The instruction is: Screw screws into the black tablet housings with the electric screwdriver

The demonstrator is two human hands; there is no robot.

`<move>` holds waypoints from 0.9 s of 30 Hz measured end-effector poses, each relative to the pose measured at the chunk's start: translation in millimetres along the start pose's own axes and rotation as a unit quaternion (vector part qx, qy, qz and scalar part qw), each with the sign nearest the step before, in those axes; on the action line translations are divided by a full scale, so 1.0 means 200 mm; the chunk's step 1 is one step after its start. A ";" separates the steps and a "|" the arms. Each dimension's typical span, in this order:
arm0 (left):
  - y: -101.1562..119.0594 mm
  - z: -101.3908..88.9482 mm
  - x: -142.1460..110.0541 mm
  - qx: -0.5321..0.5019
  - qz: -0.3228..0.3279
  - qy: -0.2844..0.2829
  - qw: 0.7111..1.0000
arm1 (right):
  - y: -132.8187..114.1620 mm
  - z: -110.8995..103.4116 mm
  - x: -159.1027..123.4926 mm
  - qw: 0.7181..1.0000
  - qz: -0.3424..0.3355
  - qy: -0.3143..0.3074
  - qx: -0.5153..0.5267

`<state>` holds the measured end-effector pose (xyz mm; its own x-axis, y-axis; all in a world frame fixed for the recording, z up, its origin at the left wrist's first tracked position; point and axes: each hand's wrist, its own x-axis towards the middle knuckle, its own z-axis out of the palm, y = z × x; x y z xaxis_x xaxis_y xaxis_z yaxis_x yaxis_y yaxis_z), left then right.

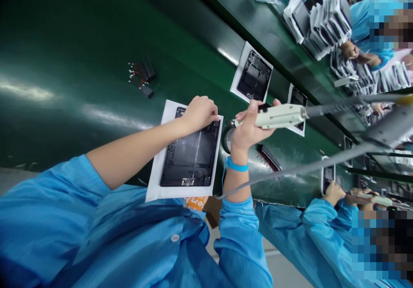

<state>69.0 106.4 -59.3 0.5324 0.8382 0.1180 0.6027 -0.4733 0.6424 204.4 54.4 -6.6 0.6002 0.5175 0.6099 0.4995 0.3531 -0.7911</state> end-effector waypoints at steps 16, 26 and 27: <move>0.05 -0.07 -0.02 0.016 0.003 -0.040 0.999 | 0.12 0.13 -0.12 0.996 0.055 -0.053 0.040; 0.04 -0.07 -0.02 0.022 -0.001 -0.042 0.999 | 0.14 0.14 -0.16 0.996 0.045 -0.047 0.062; 0.04 -0.07 -0.02 0.023 0.003 -0.037 0.999 | 0.13 0.14 -0.16 0.996 0.050 -0.050 0.060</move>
<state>63.9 103.3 -44.9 0.5778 0.8137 0.0634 0.6258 -0.4915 0.6057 180.0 69.3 -49.0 0.5746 0.6274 0.5256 0.3584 0.3845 -0.8507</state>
